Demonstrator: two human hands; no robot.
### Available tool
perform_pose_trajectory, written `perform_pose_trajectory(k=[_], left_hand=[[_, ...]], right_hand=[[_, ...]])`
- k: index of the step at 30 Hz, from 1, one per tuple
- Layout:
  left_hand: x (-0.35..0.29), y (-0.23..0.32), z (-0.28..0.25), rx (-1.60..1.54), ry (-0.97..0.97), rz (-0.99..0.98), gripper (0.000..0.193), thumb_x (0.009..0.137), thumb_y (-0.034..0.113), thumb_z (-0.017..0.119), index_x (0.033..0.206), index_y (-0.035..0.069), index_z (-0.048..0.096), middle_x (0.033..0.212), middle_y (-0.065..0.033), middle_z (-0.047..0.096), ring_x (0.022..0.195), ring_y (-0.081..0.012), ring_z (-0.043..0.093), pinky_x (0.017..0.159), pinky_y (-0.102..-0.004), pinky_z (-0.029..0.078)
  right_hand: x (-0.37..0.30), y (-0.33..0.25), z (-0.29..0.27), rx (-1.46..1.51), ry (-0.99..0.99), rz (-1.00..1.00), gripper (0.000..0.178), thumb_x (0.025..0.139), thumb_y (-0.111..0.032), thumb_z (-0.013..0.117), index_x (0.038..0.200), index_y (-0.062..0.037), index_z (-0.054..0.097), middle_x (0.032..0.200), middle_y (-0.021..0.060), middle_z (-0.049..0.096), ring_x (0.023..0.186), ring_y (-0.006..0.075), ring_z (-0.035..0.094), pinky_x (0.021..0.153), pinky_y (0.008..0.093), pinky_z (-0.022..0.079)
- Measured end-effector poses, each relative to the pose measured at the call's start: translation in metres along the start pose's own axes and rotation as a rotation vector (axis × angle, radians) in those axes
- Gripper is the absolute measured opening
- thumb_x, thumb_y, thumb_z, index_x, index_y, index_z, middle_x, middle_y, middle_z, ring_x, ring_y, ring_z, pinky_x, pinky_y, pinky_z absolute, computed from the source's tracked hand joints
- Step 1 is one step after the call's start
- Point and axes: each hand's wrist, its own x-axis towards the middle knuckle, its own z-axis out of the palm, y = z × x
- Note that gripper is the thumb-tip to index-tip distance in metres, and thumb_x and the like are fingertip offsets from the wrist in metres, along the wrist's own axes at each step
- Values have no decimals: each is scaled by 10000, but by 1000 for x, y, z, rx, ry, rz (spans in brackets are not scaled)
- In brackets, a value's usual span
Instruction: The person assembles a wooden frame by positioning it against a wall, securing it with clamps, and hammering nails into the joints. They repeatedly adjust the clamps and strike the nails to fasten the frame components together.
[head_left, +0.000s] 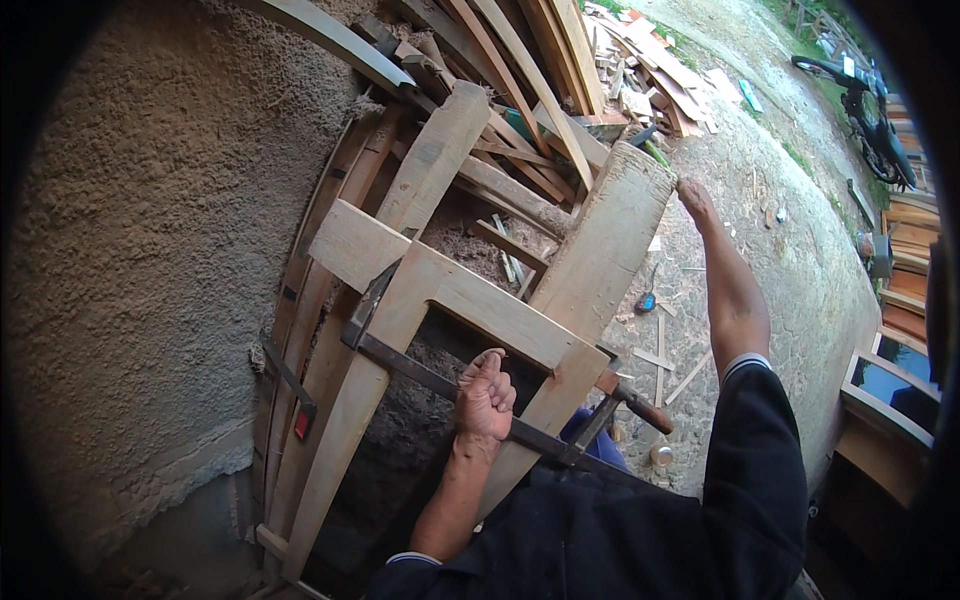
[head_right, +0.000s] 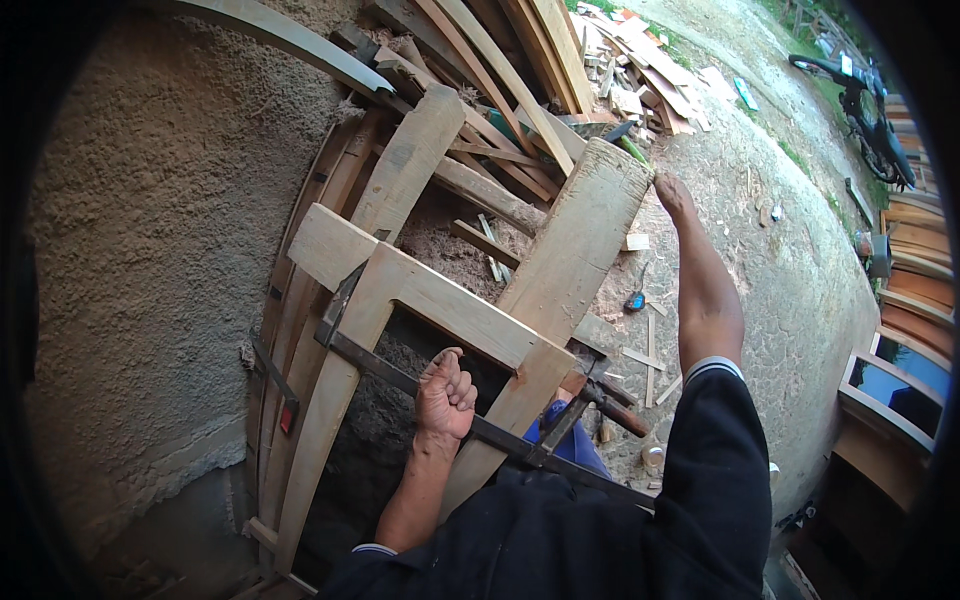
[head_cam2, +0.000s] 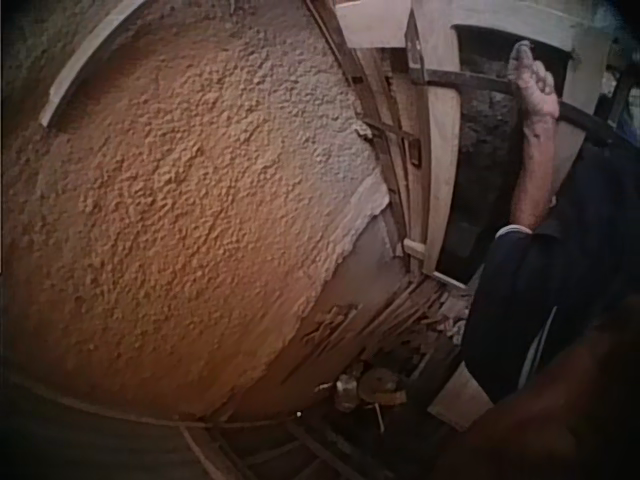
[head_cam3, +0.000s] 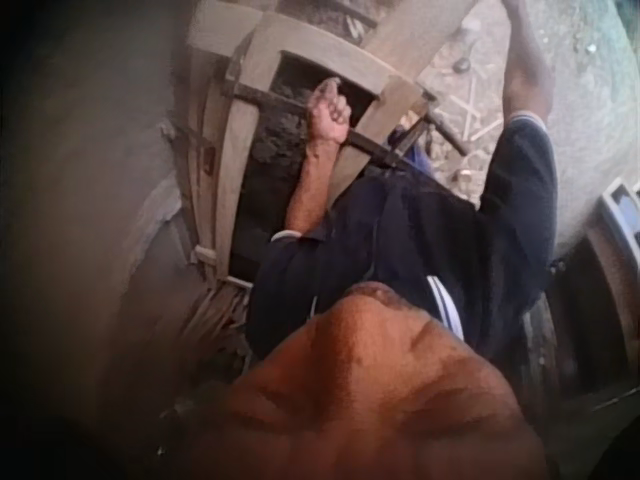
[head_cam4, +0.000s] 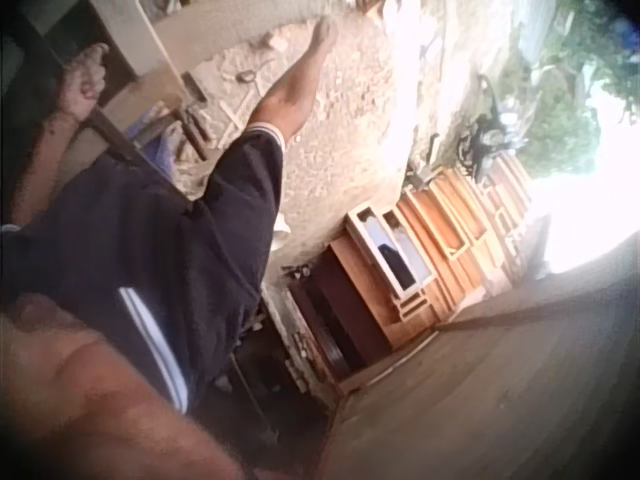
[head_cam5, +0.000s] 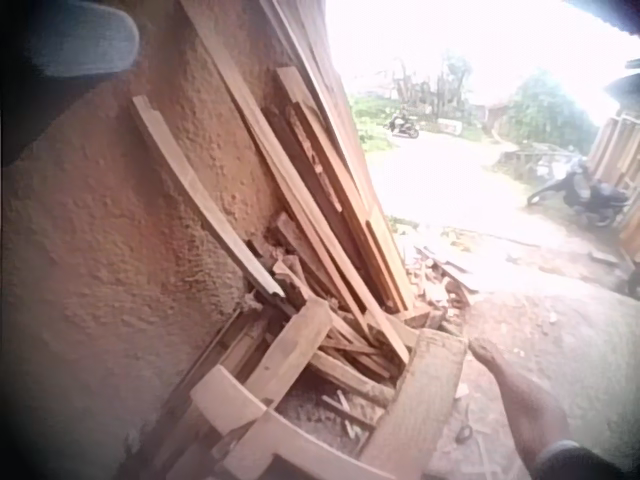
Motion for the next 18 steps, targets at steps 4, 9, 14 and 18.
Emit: perform_pose_trajectory(k=[4, 9, 14, 18], left_hand=[[-5, -27, 16, 639, 37, 390, 154, 988, 147, 670, 1038, 12, 724, 722, 0, 619, 644, -44, 529, 572, -232, 458], [-1, -56, 27, 1052, 82, 585, 192, 974, 141, 685, 1040, -32, 734, 870, -55, 728, 807, -93, 622, 743, -265, 520], [12, -76, 27, 1296, 108, 786, 202, 960, 199, 682, 1019, 18, 749, 959, -155, 750, 866, -293, 734, 748, -363, 566], [18, -83, 26, 1359, 164, 806, 221, 963, 239, 678, 1018, 41, 759, 953, -147, 755, 874, -289, 738, 750, -359, 565]], right_hand=[[-13, 0, -3, -230, 164, 45, 540, 1008, -486, 424, 1124, -17, 664, 1166, 299, 661, 1153, 439, 626, 960, 506, 471], [-73, -27, -13, 96, 285, 179, 498, 1045, -466, 404, 1161, -40, 635, 990, 220, 706, 901, 401, 686, 783, 504, 530], [-226, -51, -28, 1112, -37, 66, 425, 1073, -430, 463, 1214, -38, 547, 660, -74, 391, 471, 29, 344, 409, 214, 310], [-339, -57, -37, 1305, -147, 56, 417, 1087, -416, 441, 1210, -31, 543, 656, -55, 406, 455, 33, 336, 385, 218, 291]])
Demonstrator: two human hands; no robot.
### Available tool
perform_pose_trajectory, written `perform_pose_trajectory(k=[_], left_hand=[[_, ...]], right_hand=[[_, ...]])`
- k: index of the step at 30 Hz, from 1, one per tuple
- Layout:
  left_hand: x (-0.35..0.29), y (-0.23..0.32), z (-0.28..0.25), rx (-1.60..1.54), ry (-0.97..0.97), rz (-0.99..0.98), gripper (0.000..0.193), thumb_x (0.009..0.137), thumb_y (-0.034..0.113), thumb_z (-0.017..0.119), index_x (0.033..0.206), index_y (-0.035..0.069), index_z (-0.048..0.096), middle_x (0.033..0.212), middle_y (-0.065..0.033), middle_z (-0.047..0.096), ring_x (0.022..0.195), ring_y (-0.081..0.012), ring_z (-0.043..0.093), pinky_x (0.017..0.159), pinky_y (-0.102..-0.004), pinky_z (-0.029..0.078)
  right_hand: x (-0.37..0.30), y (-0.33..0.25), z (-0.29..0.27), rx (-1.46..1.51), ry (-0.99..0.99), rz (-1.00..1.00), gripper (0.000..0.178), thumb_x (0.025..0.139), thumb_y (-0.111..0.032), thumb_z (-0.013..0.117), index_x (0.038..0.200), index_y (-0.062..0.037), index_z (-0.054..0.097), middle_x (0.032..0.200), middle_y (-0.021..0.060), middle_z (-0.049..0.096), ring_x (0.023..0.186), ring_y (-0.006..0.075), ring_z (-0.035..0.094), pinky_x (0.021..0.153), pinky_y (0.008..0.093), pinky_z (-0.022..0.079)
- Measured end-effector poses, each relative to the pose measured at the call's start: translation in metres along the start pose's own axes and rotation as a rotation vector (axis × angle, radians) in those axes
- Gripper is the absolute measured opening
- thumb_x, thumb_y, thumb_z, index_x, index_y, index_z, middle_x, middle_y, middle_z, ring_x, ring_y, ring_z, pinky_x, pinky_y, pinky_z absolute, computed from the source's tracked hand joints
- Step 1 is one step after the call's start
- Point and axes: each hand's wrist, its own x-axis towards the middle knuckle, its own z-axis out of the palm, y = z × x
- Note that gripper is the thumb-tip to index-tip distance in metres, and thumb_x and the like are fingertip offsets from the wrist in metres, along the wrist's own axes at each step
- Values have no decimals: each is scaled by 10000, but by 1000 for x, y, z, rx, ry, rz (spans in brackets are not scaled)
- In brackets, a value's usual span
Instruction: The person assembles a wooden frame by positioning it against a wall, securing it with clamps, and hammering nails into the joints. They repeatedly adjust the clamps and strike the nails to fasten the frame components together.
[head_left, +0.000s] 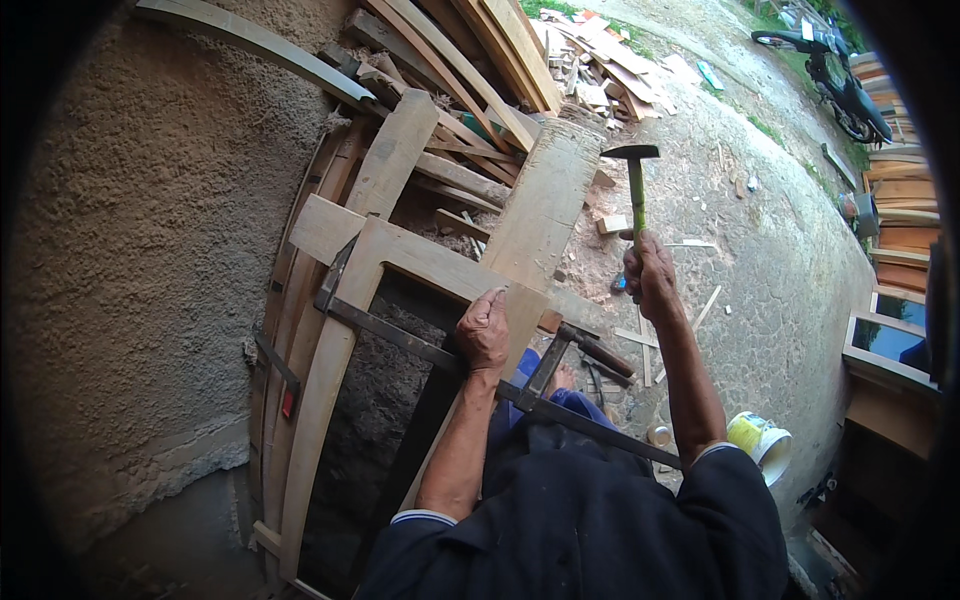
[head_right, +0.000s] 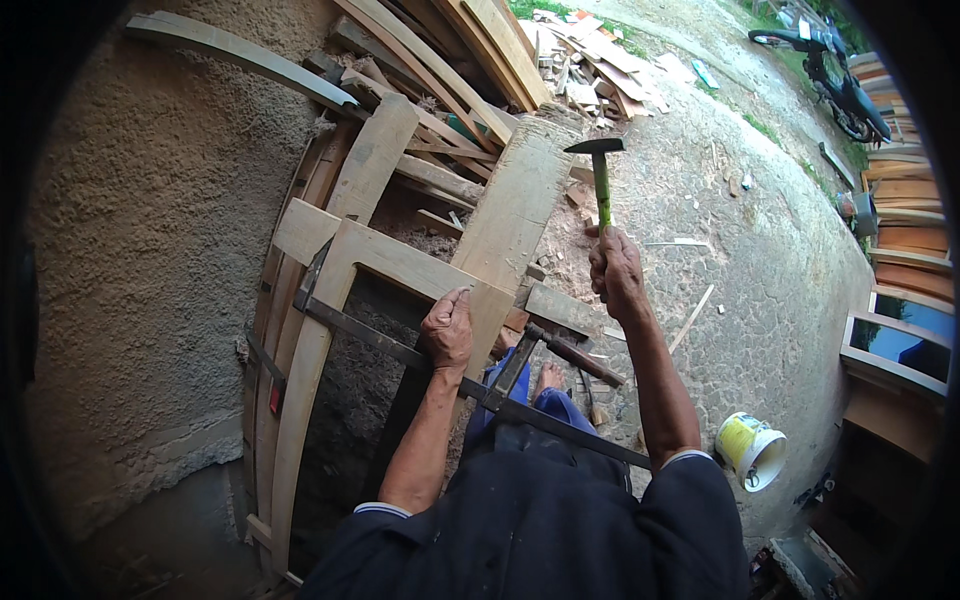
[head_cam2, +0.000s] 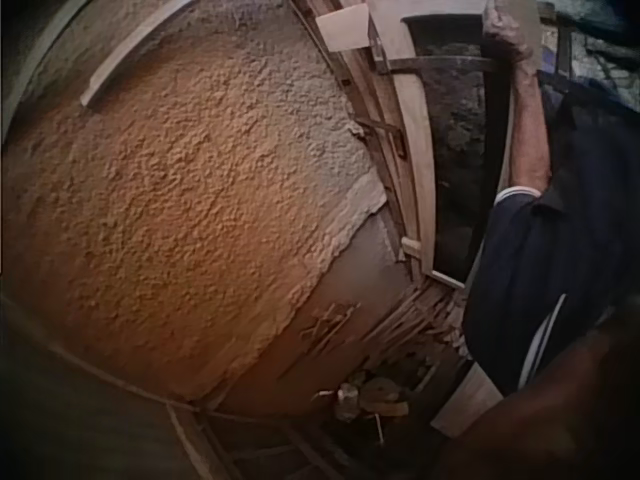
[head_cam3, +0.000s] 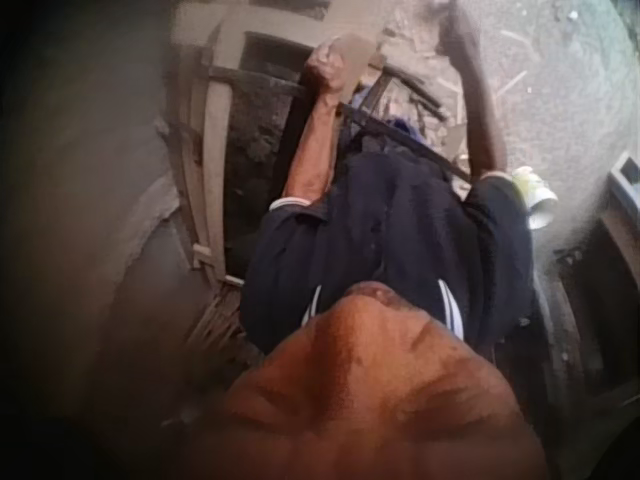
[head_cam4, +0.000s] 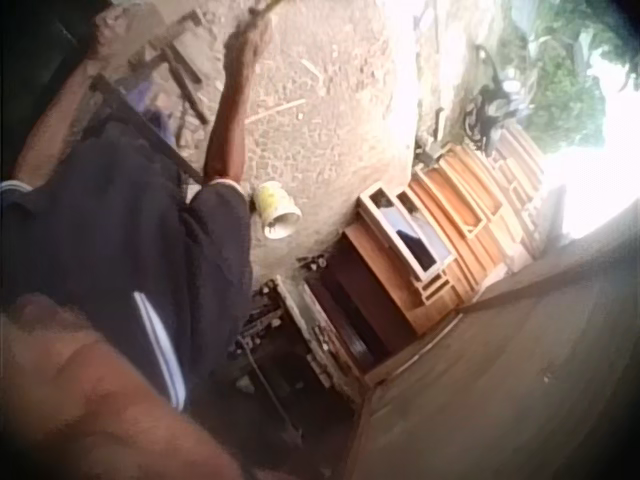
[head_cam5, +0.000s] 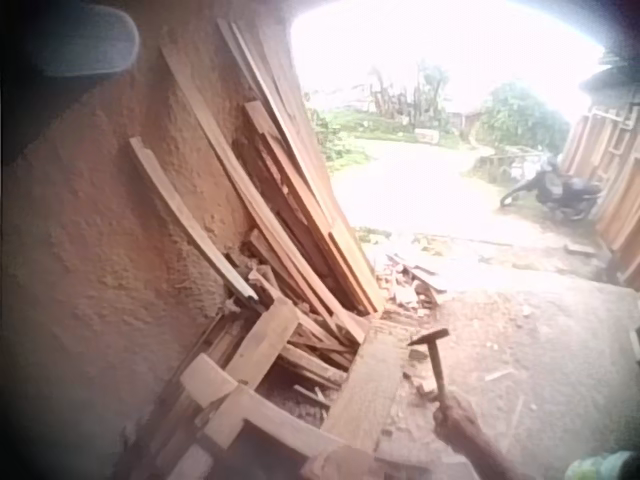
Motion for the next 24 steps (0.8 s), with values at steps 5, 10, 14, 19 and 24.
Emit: perform_pose_trajectory(k=[5, 10, 14, 19, 24], left_hand=[[0, -3, 1, 51, -27, 20, 268, 972, 286, 656, 1033, 46, 757, 949, -154, 749, 856, -294, 734, 738, -369, 557], [1, -4, 3, 30, 12, 79, 265, 960, 257, 681, 1040, 13, 747, 880, -148, 745, 774, -227, 718, 694, -342, 538], [0, -4, 4, 54, 30, 91, 260, 956, 257, 682, 1041, 21, 749, 885, -142, 748, 777, -223, 722, 693, -339, 540], [-2, -4, 3, 12, -25, 44, 232, 953, 227, 674, 1047, 28, 749, 918, -128, 760, 803, -227, 731, 723, -336, 553], [-1, -7, 5, 9, -18, 80, 210, 939, 196, 678, 1044, 29, 751, 949, -131, 763, 840, -237, 743, 752, -342, 566]], right_hand=[[-84, 15, 1, -21, -52, -59, 409, 1100, -369, 424, 1250, -5, 537, 642, -58, 410, 430, 22, 306, 370, 201, 261], [-121, 38, 7, -243, -99, -261, 317, 1094, -236, 443, 1325, -31, 516, 672, -38, 462, 566, 46, 431, 552, 220, 383], [-125, 43, 9, -483, -90, -335, 333, 1086, -219, 448, 1362, -48, 519, 715, -15, 490, 652, 68, 475, 590, 232, 395], [-122, 46, 21, -711, -102, -510, 372, 1037, -175, 522, 1392, -69, 479, 818, 177, 619, 697, 290, 625, 664, 410, 497], [-115, 47, 36, -906, -319, -467, 430, 1017, -98, 526, 1425, -103, 389, 967, 302, 634, 872, 445, 661, 723, 503, 508]])
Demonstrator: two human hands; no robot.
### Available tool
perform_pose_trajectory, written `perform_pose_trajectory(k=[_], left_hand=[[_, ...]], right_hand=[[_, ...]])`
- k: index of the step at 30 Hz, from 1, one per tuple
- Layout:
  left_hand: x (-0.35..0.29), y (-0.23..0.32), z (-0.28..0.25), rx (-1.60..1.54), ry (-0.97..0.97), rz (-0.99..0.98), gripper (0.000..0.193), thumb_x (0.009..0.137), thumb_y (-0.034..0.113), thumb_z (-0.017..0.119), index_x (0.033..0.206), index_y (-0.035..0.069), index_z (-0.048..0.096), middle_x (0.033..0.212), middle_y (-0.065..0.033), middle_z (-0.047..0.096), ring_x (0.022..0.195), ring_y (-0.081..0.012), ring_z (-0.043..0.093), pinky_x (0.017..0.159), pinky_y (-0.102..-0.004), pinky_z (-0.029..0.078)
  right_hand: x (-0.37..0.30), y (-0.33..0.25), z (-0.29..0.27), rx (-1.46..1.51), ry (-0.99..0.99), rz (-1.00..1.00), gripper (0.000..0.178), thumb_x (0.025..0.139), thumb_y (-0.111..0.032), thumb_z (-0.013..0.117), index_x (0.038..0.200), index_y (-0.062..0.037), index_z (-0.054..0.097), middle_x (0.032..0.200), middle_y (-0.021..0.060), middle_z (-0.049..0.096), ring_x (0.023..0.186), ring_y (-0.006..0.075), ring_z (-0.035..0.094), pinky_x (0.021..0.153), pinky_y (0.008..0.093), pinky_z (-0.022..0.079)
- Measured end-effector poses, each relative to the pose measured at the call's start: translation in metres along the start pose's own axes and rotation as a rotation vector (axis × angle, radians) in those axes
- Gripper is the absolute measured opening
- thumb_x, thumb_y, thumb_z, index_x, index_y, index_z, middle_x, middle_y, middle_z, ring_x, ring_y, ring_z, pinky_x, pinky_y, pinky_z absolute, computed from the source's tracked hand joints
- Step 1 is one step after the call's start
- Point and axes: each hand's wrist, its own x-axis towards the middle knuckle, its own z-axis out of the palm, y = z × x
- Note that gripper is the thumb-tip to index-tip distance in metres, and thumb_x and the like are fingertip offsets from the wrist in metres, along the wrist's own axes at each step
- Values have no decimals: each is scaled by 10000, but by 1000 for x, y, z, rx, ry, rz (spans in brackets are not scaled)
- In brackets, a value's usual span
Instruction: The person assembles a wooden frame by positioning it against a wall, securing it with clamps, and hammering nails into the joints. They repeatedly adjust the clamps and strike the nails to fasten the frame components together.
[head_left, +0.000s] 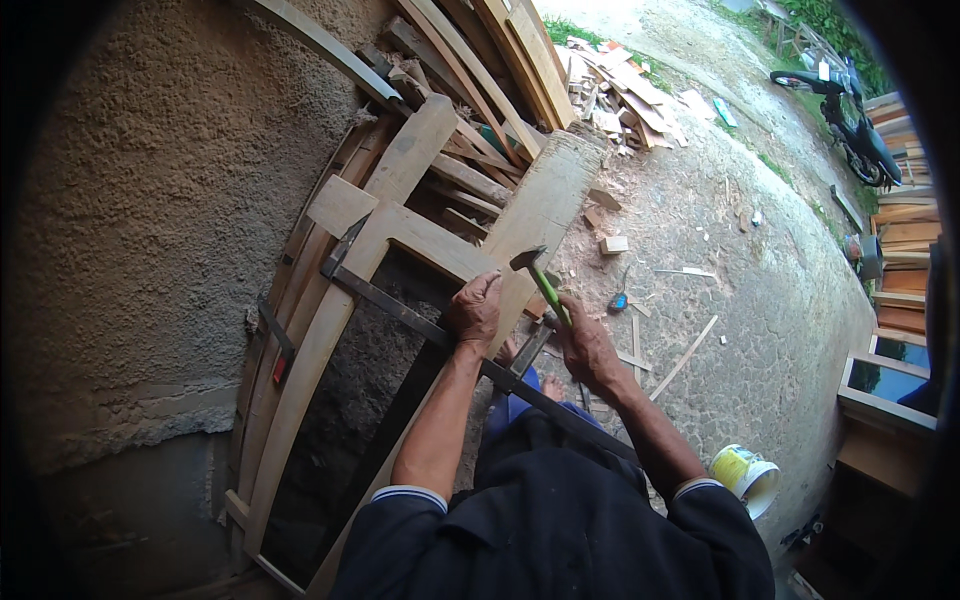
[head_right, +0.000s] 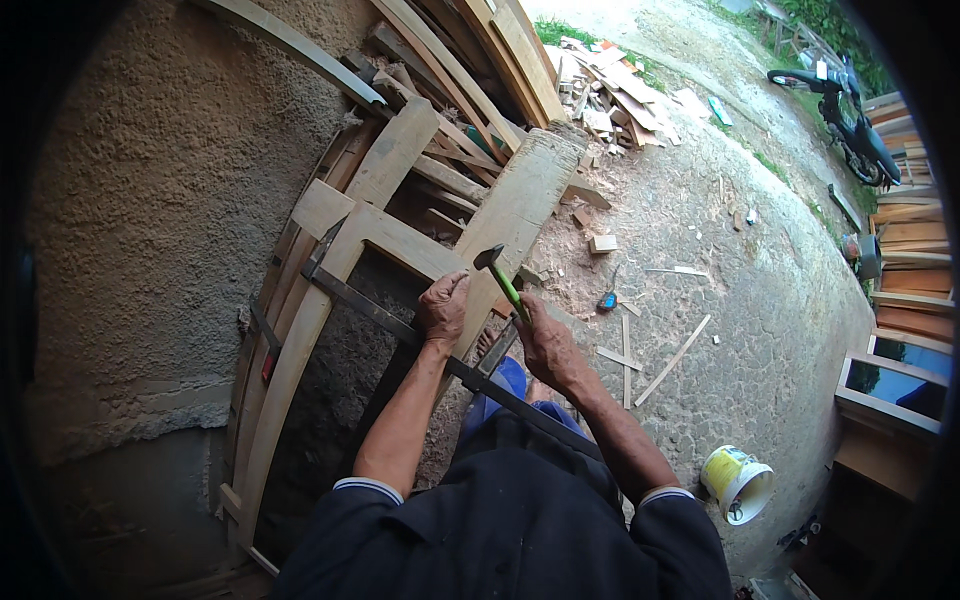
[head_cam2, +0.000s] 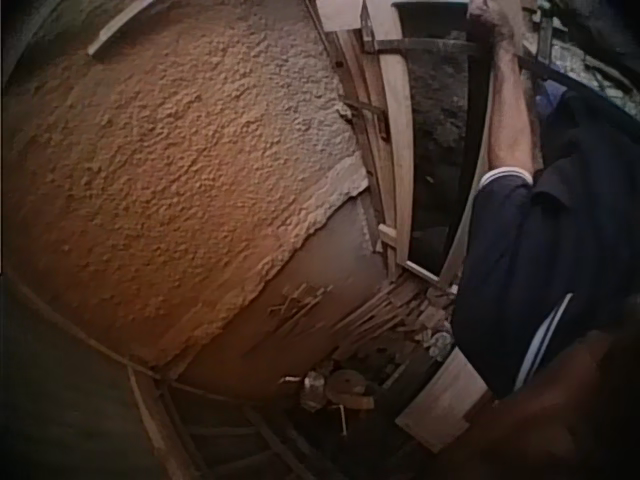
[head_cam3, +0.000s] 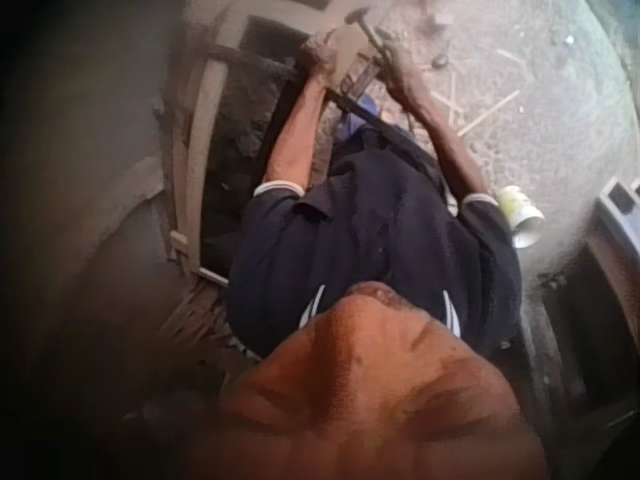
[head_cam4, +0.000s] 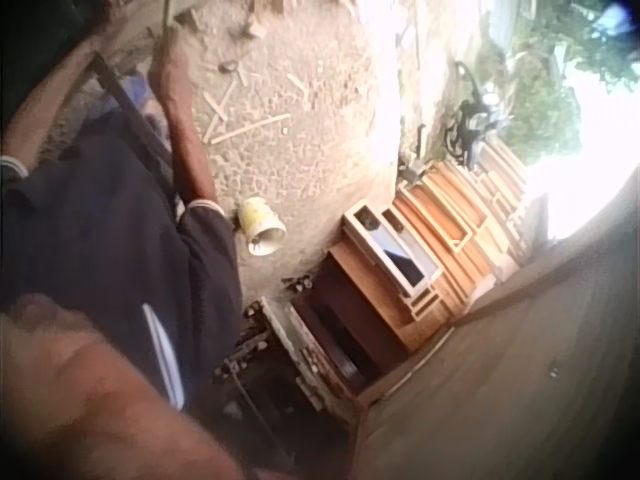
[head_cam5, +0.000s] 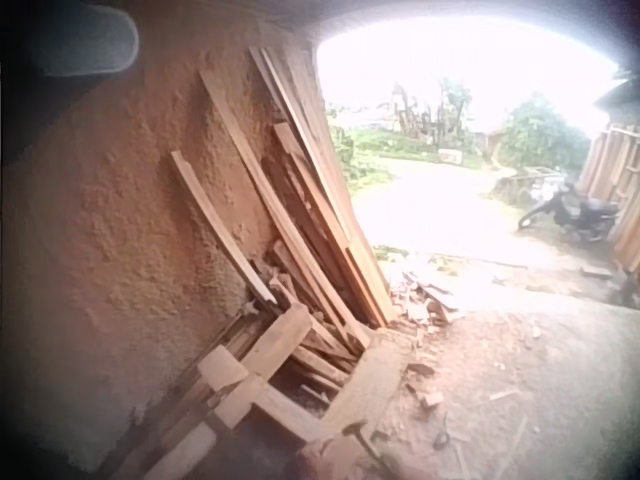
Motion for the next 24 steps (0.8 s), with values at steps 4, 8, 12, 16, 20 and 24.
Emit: perform_pose_trajectory(k=[4, 8, 12, 16, 20, 24], left_hand=[[0, -1, -1, 22, -4, 13, 224, 940, 224, 664, 1043, 46, 754, 982, -142, 755, 887, -274, 740, 781, -359, 569], [-1, 2, -2, 30, -26, -49, 234, 942, 258, 650, 1045, 76, 757, 1021, -143, 747, 935, -316, 729, 810, -384, 574], [-1, 9, -5, 104, -9, -9, 247, 940, 274, 650, 1034, 70, 753, 1012, -140, 746, 920, -322, 727, 796, -388, 574], [-2, 16, -8, 76, -72, -127, 247, 941, 290, 645, 1032, 88, 753, 994, -145, 740, 909, -334, 720, 776, -402, 568], [-2, 16, -8, 79, -27, -65, 233, 940, 291, 642, 1020, 103, 754, 983, -156, 731, 909, -346, 713, 763, -415, 561], [-2, 9, -4, 42, -44, -118, 250, 916, 274, 672, 1018, 64, 762, 901, -139, 748, 815, -273, 739, 710, -364, 559]], right_hand=[[11, -2, 2, -283, -79, -120, 677, 967, -29, 463, 1588, -185, 244, 884, 269, 598, 772, 424, 638, 681, 524, 496], [14, -5, 2, -450, -167, -97, 789, 918, -2, 443, 1627, -233, 186, 810, 216, 557, 683, 391, 614, 648, 507, 495], [17, -11, 1, -501, -192, -104, 767, 925, -10, 448, 1620, -230, 214, 817, 224, 563, 660, 394, 615, 625, 513, 492], [21, -21, -1, -478, -229, -90, 754, 930, -24, 448, 1619, -234, 223, 825, 234, 568, 646, 398, 615, 606, 520, 489], [20, -30, -3, -530, -244, -46, 776, 889, 19, 475, 1605, -179, 253, 804, 247, 588, 708, 409, 622, 657, 516, 477], [21, -29, -3, -531, -276, -10, 762, 898, 4, 481, 1602, -182, 256, 817, 249, 604, 746, 421, 637, 668, 523, 483]])
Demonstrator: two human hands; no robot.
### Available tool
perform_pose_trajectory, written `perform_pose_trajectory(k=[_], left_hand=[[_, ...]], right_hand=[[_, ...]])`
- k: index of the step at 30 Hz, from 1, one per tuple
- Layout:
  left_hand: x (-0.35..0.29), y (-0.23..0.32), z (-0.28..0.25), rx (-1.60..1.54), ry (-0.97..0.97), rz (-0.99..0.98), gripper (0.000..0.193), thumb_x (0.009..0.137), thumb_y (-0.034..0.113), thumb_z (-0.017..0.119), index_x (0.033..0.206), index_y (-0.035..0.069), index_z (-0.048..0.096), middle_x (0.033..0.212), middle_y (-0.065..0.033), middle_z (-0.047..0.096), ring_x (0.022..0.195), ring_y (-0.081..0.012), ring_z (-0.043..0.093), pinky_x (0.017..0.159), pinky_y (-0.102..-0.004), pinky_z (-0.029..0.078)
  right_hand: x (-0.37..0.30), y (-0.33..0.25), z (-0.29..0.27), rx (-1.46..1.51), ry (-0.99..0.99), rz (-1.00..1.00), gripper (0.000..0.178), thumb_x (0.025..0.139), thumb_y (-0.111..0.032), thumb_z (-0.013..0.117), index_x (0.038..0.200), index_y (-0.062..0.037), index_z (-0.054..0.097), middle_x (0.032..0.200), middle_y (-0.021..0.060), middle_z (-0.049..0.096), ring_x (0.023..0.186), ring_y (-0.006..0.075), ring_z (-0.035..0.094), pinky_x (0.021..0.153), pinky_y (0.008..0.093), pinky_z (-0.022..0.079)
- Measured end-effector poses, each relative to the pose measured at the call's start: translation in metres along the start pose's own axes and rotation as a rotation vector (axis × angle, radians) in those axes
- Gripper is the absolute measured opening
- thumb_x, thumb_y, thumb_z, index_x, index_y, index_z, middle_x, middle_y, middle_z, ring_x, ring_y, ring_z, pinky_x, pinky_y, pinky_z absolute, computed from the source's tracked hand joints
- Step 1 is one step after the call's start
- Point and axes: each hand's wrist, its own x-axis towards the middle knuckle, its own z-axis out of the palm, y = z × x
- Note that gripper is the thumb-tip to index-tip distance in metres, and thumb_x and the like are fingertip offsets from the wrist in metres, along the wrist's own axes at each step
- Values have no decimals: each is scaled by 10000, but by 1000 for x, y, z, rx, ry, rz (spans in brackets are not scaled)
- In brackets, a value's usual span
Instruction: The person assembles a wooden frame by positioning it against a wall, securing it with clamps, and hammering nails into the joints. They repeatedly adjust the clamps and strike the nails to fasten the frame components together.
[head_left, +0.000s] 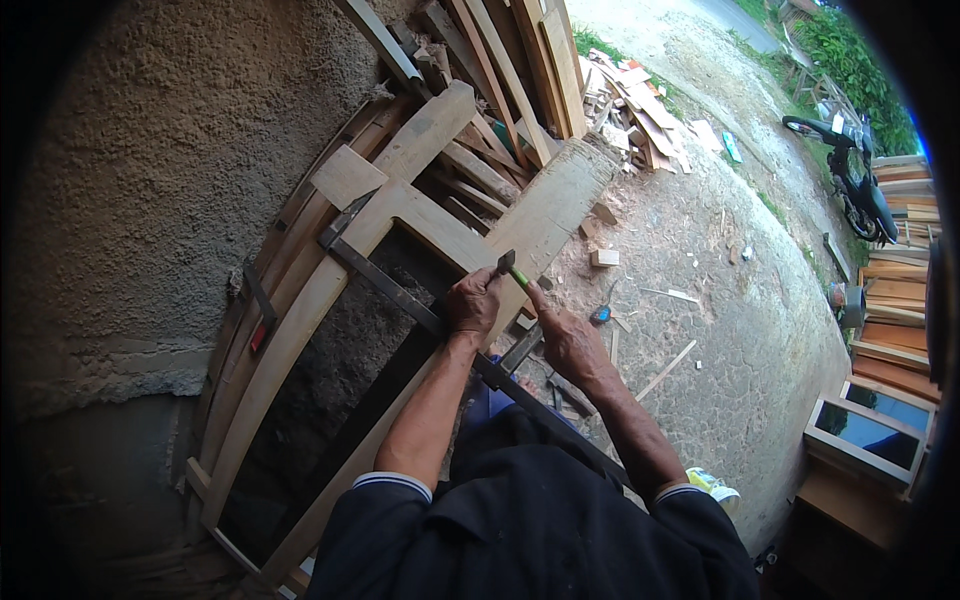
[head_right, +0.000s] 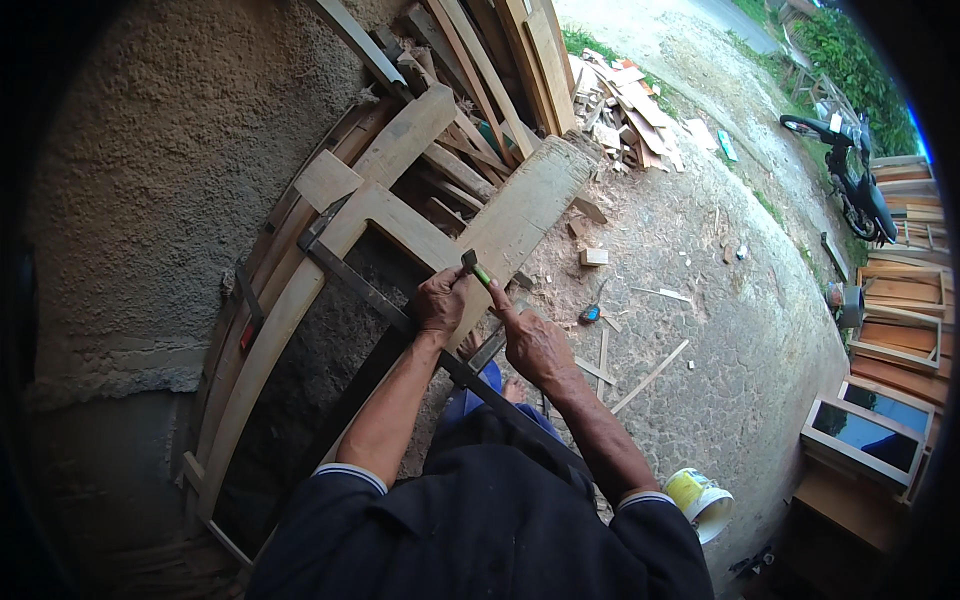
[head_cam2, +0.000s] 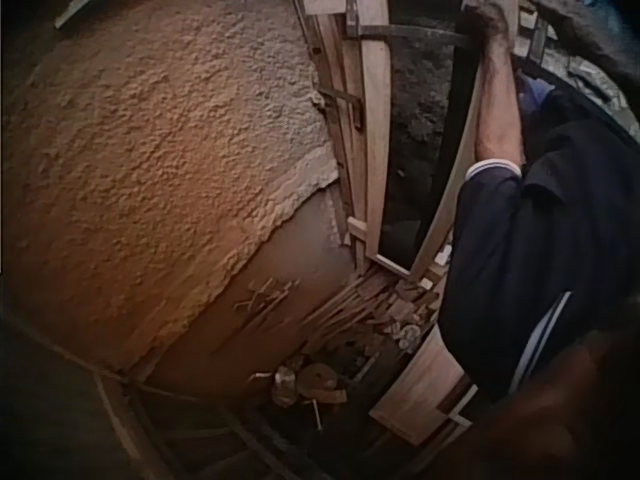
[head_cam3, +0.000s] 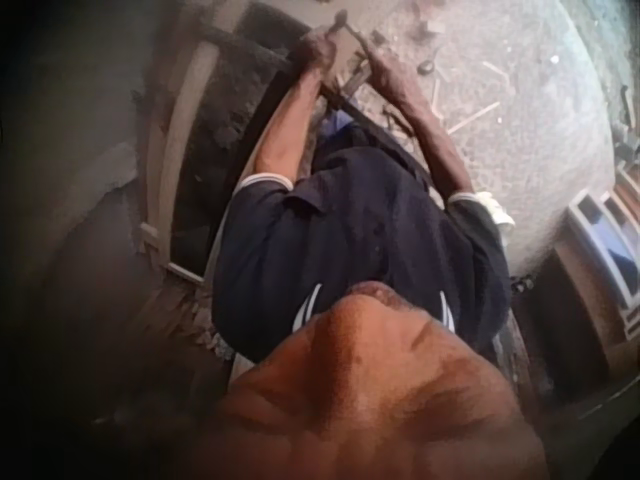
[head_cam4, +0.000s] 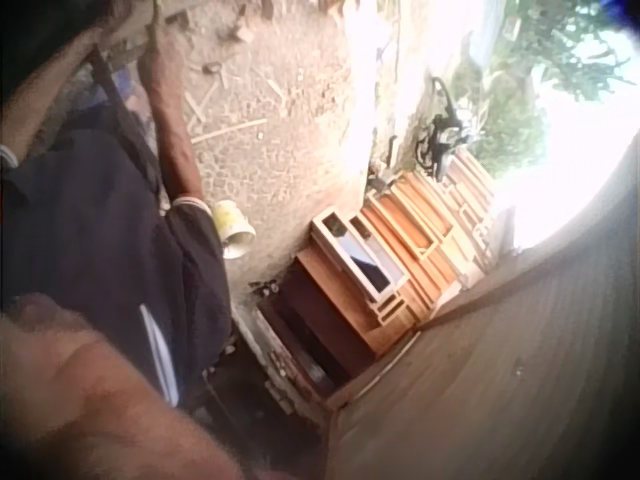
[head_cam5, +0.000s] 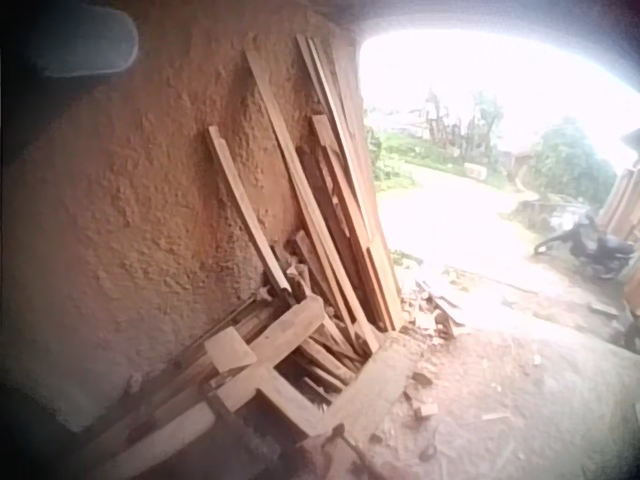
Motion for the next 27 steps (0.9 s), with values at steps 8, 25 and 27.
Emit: perform_pose_trajectory(k=[8, 25, 27], left_hand=[[39, -4, -12, -128, 208, 172, 271, 967, 301, 638, 1076, 81, 752, 932, -158, 746, 843, -281, 744, 703, -363, 567], [120, -17, -6, 436, 162, 467, 85, 926, 200, 620, 935, 116, 623, 821, -105, 707, 788, -334, 702, 651, -474, 551], [120, -16, -5, 431, 160, 457, 80, 924, 197, 620, 929, 117, 619, 820, -105, 705, 790, -330, 703, 655, -471, 552]], right_hand=[[3, 10, 0, 79, 62, -46, 827, 890, -27, 501, 1622, -268, 202, 792, 247, 588, 657, 405, 623, 600, 524, 473], [18, -20, -28, -78, -91, -2, 741, 933, -13, 453, 1612, -192, 216, 811, 247, 593, 698, 405, 633, 648, 519, 494], [20, -20, -28, 20, -40, -42, 731, 932, -27, 452, 1610, -188, 228, 781, 238, 594, 662, 400, 630, 625, 521, 502]])
